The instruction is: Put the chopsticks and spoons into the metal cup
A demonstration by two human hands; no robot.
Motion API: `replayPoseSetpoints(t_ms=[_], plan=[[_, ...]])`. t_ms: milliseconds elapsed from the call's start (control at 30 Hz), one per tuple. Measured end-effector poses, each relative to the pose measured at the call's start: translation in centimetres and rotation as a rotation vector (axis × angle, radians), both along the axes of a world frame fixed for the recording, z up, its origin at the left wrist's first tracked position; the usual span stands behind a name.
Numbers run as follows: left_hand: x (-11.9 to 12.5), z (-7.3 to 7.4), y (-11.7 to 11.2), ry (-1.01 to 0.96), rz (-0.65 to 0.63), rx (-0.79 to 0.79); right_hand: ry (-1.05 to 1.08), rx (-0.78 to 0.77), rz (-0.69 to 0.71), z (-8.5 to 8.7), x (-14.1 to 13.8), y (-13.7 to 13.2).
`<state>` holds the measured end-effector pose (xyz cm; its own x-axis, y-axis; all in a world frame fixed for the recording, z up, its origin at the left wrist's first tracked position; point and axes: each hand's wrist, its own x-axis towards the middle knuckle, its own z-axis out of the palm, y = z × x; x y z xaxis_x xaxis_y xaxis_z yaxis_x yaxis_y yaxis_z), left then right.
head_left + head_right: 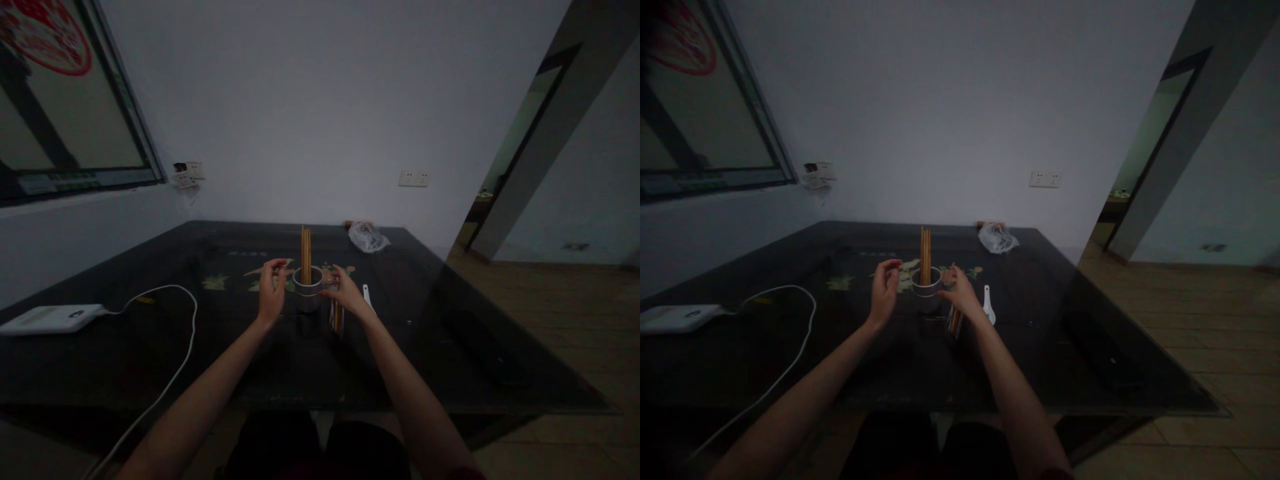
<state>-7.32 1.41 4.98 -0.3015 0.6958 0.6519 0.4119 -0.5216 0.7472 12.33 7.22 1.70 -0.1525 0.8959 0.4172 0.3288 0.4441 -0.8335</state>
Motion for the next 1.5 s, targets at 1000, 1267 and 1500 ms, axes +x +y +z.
replayPoseSetpoints(t_ms=[1000,1267,1500], plan=[[5.4,-3.3,-3.0,1.149,-0.375,-0.321,-0.941,-0.055,-0.218,0.2,0.9,-3.8],[5.4,-3.0,-3.1,1.173,-0.360,-0.338,-0.926,-0.059,-0.208,0.1,0.9,-3.7],[5.5,-3.2,-3.0,1.204,-0.332,-0.336,-0.913,-0.062,-0.201,-0.3,0.9,-3.5]])
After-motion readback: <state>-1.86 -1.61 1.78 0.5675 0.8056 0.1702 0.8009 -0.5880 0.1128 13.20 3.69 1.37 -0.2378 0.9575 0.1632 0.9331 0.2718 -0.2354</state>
